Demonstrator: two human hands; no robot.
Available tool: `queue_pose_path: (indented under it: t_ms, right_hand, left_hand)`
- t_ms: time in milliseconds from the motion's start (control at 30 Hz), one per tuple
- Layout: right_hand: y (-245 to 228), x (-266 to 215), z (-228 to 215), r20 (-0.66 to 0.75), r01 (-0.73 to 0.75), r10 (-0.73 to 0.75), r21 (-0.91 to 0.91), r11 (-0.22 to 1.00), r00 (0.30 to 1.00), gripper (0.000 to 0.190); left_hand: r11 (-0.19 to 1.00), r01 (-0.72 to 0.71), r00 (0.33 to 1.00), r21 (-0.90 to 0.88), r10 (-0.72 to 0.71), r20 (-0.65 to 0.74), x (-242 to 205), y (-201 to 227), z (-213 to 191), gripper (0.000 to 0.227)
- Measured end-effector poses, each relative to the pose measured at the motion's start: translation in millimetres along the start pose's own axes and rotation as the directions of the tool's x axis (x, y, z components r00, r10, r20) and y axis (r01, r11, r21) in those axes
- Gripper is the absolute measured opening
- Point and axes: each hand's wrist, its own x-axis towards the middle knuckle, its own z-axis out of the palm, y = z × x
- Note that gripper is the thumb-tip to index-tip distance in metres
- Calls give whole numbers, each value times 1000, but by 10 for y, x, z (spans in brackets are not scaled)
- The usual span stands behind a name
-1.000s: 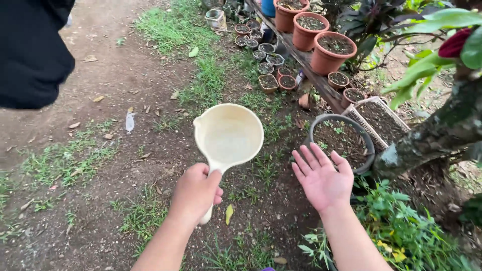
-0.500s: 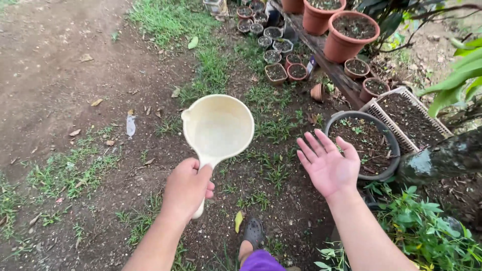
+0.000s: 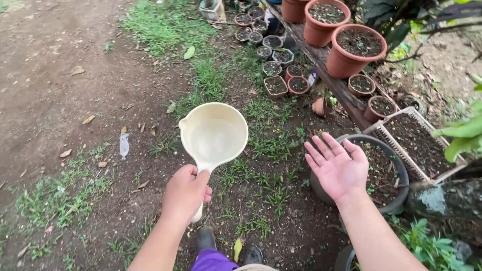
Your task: Watering various potted plants in an outdoor garden using a plastic dipper.
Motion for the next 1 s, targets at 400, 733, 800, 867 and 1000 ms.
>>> queue_pose_path:
  t_ms: [400, 733, 800, 867, 1000]
  right_hand:
    - [-63, 818, 39, -318, 210, -164, 114, 971, 934, 55]
    - [-281, 1247, 287, -511, 491, -329, 219, 843, 794, 56]
    - [-421, 1269, 235, -556, 525, -317, 266, 808, 768, 53]
    - [-487, 1305, 69, -604, 543, -315, 239, 805, 732, 50]
    - [-668, 1485, -547, -684, 481, -293, 97, 871, 668, 41]
  left_hand:
    - [979, -116, 958, 167, 66, 280, 1920, 1045, 430, 29]
    - [796, -463, 781, 390, 158, 604, 2822, 2204, 1168, 29]
    - [795, -482, 745, 367, 153, 649, 2835, 2366, 1424, 28]
    - [756, -535, 698, 377, 144, 701, 2820, 2489, 1699, 28]
    - [705, -634, 582, 319, 163, 796, 2731, 2684, 2359, 31]
